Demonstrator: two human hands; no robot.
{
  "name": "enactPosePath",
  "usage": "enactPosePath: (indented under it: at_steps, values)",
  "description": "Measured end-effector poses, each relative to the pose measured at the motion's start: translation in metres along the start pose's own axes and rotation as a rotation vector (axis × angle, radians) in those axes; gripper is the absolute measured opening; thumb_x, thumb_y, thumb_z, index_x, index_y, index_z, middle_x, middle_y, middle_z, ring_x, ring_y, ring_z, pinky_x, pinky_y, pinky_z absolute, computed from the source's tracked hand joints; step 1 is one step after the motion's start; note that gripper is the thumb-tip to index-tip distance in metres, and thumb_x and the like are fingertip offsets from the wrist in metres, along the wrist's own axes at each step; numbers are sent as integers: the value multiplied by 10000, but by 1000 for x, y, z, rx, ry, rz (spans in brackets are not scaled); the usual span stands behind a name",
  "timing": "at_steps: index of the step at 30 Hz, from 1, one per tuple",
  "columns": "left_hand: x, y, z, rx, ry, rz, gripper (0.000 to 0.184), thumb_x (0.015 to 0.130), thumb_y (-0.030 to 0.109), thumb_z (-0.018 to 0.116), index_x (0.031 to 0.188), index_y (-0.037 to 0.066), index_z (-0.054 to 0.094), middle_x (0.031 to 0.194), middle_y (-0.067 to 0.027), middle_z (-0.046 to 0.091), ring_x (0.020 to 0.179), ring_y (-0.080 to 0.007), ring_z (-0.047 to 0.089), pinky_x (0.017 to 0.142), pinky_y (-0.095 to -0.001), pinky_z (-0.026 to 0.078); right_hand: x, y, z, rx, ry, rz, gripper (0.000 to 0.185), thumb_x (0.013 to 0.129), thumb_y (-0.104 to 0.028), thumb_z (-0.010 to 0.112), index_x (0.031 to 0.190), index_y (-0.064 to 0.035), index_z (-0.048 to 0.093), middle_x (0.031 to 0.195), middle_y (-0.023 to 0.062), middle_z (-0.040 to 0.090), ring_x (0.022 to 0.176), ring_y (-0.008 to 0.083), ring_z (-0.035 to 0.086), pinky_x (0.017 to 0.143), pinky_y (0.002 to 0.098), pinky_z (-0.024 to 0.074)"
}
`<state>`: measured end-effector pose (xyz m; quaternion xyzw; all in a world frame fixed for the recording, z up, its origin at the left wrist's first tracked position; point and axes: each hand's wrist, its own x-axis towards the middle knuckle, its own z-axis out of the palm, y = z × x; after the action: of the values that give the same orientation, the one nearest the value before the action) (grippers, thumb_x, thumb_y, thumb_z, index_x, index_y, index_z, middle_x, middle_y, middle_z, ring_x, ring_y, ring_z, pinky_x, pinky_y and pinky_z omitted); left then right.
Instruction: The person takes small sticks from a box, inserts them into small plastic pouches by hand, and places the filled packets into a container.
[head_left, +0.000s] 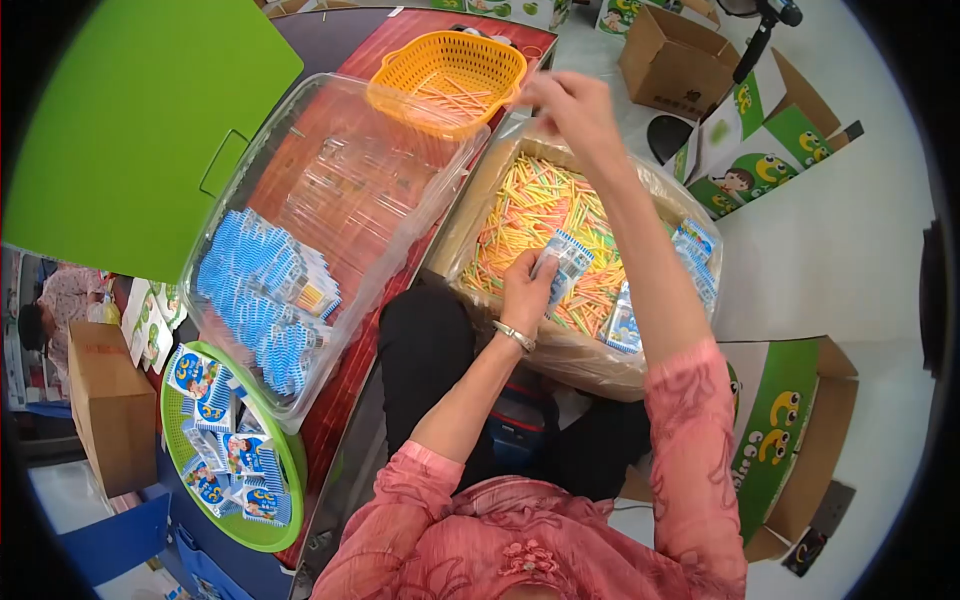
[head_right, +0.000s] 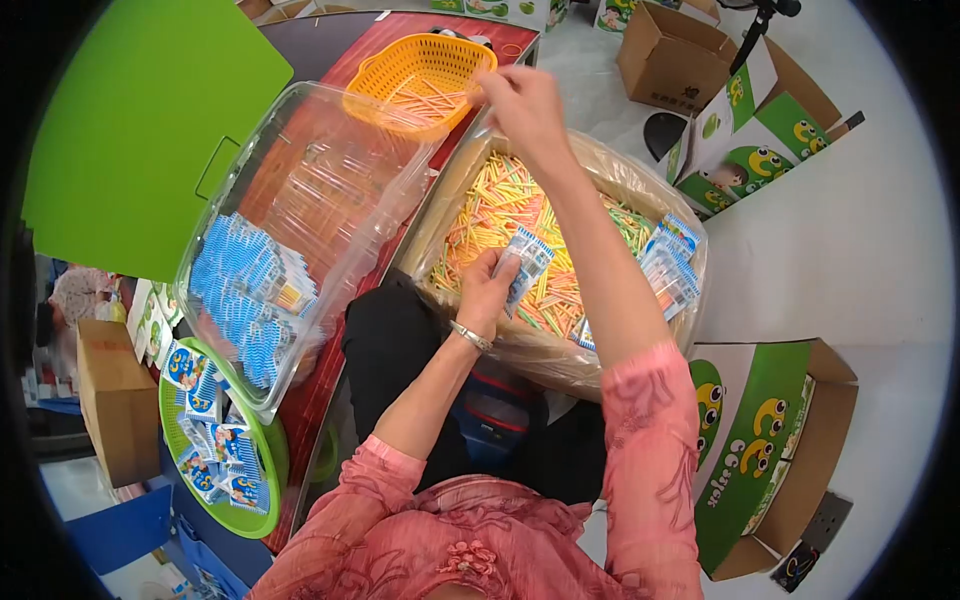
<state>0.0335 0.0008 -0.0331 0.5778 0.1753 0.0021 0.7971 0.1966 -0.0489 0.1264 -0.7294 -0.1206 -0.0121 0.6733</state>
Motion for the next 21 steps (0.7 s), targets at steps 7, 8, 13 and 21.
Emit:
enactPosePath:
  at_steps: [7,8,13,21]
  values:
    - [-4,18,0,4,-26,43,145,958,158,629,921,18,626,755,25,609,656,-44,517,578,-234,428,-57,29,-19,-357,-136,-110,313,858,-250,647,947,45,701,828,142,695,749,210,644,716,352,502]
    - [-4,19,-1,48,-51,45,137,968,160,620,936,27,633,756,37,597,653,-35,504,576,-225,417,-79,33,-26,-369,-167,-52,306,851,-261,661,921,33,705,803,133,685,734,199,632,708,345,496]
    - [1,5,1,173,-96,213,170,1003,193,580,937,46,636,749,63,562,647,-19,466,566,-216,387,-135,55,-62,-358,-238,20,216,822,-185,703,857,28,696,701,89,644,647,135,558,626,304,452]
    - [-19,25,11,16,-383,7,176,1001,216,580,1018,51,640,873,41,630,748,-14,545,639,-203,461,-168,67,-84,-220,-66,85,199,846,-121,690,732,23,612,614,-5,521,610,61,459,549,253,361]
